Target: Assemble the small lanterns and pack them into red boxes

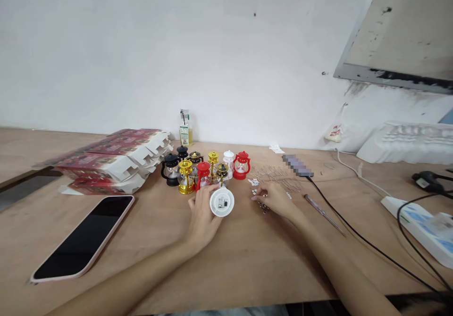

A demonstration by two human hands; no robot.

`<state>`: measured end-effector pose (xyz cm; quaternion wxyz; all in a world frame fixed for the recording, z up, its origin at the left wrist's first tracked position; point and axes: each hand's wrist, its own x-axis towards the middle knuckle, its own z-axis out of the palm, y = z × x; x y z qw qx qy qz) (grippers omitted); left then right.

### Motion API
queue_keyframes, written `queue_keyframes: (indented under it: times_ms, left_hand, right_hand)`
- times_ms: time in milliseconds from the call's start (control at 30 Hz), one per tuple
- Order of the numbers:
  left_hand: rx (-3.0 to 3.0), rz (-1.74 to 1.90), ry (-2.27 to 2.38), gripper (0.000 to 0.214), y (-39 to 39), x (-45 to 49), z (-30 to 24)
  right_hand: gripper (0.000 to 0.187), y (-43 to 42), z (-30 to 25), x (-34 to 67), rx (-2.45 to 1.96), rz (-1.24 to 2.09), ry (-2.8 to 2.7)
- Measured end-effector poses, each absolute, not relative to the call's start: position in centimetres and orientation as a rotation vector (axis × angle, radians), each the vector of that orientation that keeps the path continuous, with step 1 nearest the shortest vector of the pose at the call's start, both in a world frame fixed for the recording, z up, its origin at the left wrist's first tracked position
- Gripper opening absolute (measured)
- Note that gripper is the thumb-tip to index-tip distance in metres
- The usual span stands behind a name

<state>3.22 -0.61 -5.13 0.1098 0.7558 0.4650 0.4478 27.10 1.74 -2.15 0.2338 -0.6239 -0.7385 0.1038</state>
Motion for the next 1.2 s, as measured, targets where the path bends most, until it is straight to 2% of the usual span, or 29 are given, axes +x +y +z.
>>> queue_keyframes:
  times_ms: [400, 533, 667, 800, 1200]
  left_hand:
    - [2.224, 1.292, 1.367, 0.035, -0.6, 3.2, -5.1]
    - [2.228, 1.293, 1.379, 0.035, -0.6, 3.2, -5.0]
    - [2.257, 1.272, 1.388, 0.039, -0.8, 3.3, -4.7]
    - [2.28, 1.257, 1.401, 0.037, -1.2, 3.6, -4.6]
    - [2.309, 1.265, 1.373, 0.035, -1.4, 3.8, -4.7]
  right_hand:
    - [0.009, 2.0, -2.8, 27.4, -1.695, 0.358, -2.053]
    - [0.008, 1.5, -2.5, 26.6, -1.595, 0.263, -2.043]
    - [0.014, -0.4, -1.8, 24.0, -1.169, 0.15, -1.787]
    - [0.007, -3.0, -1.4, 20.8, -0.847, 0.005, -1.755]
    - [0.015, -4.0, -1.7, 19.7, -0.758, -0.254, -1.945]
